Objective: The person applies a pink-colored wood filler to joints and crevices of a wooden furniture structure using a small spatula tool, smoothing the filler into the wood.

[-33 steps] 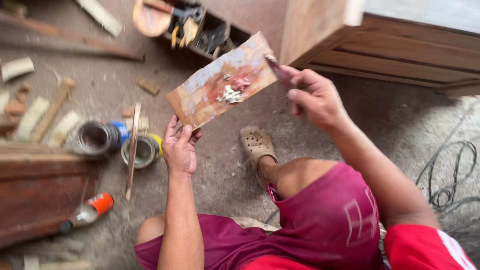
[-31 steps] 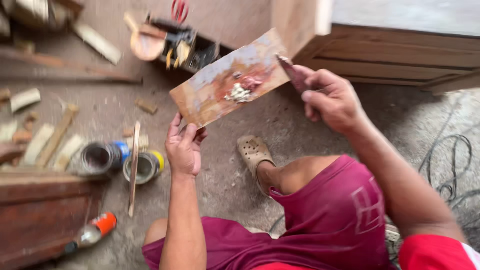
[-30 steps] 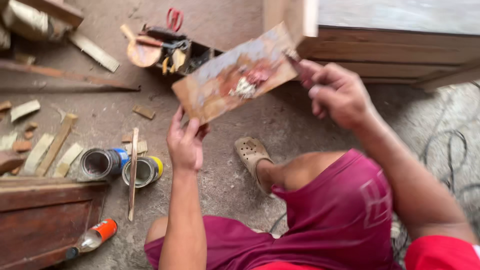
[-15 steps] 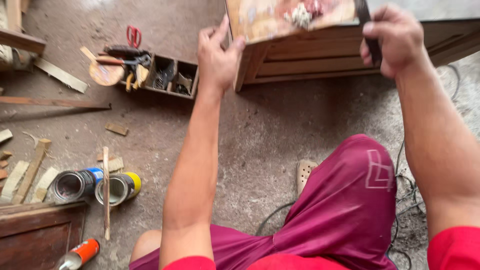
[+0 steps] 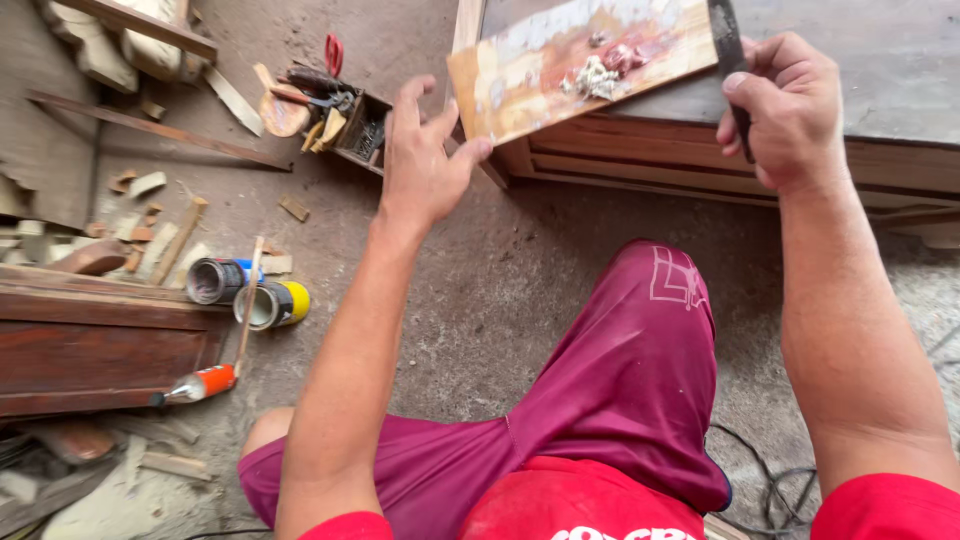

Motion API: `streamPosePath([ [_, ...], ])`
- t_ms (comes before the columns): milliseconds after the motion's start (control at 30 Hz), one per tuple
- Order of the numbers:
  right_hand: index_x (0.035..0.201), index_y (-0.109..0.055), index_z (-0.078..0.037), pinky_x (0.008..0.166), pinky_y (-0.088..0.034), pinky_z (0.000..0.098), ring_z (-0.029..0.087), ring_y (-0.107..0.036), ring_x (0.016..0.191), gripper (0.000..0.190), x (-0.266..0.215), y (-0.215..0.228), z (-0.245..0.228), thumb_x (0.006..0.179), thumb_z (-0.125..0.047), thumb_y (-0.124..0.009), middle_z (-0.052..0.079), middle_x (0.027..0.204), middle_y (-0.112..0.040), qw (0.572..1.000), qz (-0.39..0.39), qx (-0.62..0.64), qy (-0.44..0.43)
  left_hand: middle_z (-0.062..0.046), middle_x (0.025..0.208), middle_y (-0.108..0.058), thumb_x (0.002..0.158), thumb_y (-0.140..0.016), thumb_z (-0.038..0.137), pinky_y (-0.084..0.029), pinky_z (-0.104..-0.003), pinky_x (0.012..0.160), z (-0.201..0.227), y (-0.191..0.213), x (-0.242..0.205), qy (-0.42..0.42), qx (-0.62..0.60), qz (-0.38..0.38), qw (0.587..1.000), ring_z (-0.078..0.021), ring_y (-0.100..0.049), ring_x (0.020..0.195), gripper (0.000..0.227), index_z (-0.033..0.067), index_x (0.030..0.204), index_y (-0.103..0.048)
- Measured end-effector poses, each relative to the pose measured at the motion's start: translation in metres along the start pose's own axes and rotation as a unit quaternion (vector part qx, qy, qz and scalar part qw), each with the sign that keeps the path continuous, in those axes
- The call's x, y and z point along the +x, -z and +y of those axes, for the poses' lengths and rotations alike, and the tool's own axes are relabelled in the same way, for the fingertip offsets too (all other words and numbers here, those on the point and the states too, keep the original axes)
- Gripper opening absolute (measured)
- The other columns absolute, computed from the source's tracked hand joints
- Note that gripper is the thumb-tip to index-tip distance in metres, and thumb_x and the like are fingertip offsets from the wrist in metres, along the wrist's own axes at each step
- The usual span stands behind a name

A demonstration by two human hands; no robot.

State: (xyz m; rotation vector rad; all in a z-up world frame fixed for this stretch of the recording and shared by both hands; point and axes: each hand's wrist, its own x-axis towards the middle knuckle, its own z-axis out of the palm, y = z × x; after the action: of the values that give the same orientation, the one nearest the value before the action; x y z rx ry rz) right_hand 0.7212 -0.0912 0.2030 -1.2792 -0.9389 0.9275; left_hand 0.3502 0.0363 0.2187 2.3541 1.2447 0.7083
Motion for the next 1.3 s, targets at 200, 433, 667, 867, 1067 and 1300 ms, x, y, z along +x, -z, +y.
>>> streamPosePath([
  [200, 0.108, -0.058, 0.002, 0.050, -0.052, 0.0242, 0.011, -0.064, 0.065, 0.002, 0.006, 0.000, -0.017, 0.108, 0.003, -0.059, 0.015, 0.118, -0.073, 1.000, -0.016, -0.016, 0.004, -0.025, 0.144, -0.044, 0.079, -0.089, 0.037, -0.040, -0.052, 0.106, 0.053, 0.013, -0.018, -0.039, 0.086, 0.012, 0.995, -0.0445, -0.045, 0.129, 0.061, -0.0063, 0.120, -0.073],
  [433, 0.105, -0.059, 0.003, 0.047, -0.051, 0.0236, 0.009, -0.065, 0.064, 0.004, 0.006, -0.009, -0.026, 0.103, 0.001, -0.061, 0.018, 0.129, -0.071, 0.997, 0.001, -0.080, 0.006, -0.025, 0.114, -0.073, 0.096, -0.048, 0.050, -0.050, -0.053, 0.098, 0.076, -0.121, -0.076, 0.207, -0.050, -0.296, 0.931, -0.0436, -0.066, 0.110, 0.054, 0.0093, 0.114, -0.078],
  [667, 0.100, -0.054, 0.002, 0.049, -0.051, 0.0231, 0.009, -0.065, 0.062, 0.008, 0.000, -0.005, -0.023, 0.105, 0.001, -0.059, 0.022, 0.133, -0.070, 0.998, 0.009, -0.060, -0.023, -0.014, 0.124, -0.074, 0.098, -0.059, 0.056, -0.053, -0.040, 0.095, 0.061, -0.319, -0.070, 0.425, -0.486, -0.437, 0.627, -0.0279, -0.069, 0.113, 0.058, 0.0046, 0.122, -0.072],
  [867, 0.103, -0.052, 0.006, 0.049, -0.052, 0.0243, 0.012, -0.066, 0.066, 0.012, 0.006, -0.001, -0.021, 0.111, 0.002, -0.060, 0.025, 0.142, -0.070, 0.998, -0.024, -0.049, 0.015, -0.018, 0.097, -0.075, 0.085, -0.072, 0.021, -0.056, -0.042, 0.080, 0.137, -0.268, -0.045, -0.046, -0.267, -0.278, 0.921, -0.0349, -0.071, 0.091, 0.018, 0.0076, 0.096, -0.075],
  [1067, 0.101, -0.054, 0.003, 0.045, -0.050, 0.0240, 0.010, -0.064, 0.062, 0.008, 0.007, -0.011, -0.035, 0.103, -0.001, -0.060, 0.020, 0.130, -0.069, 0.999, 0.004, -0.054, -0.003, -0.015, 0.095, -0.073, 0.084, -0.071, 0.023, -0.053, -0.048, 0.083, 0.157, -0.107, -0.093, -0.206, -0.174, -0.512, 0.815, -0.0347, -0.069, 0.097, 0.018, 0.0067, 0.089, -0.074],
  [1300, 0.115, -0.064, 0.003, 0.048, -0.050, 0.0247, 0.010, -0.063, 0.062, 0.011, 0.006, -0.019, -0.024, 0.105, -0.001, -0.063, 0.020, 0.102, -0.070, 0.996, 0.033, -0.080, -0.027, -0.018, 0.119, -0.064, 0.087, -0.081, 0.027, -0.048, -0.047, 0.101, 0.082, 0.030, -0.032, -0.188, 0.014, -0.071, 0.980, -0.0388, -0.059, 0.113, 0.040, 0.0028, 0.114, -0.067],
])
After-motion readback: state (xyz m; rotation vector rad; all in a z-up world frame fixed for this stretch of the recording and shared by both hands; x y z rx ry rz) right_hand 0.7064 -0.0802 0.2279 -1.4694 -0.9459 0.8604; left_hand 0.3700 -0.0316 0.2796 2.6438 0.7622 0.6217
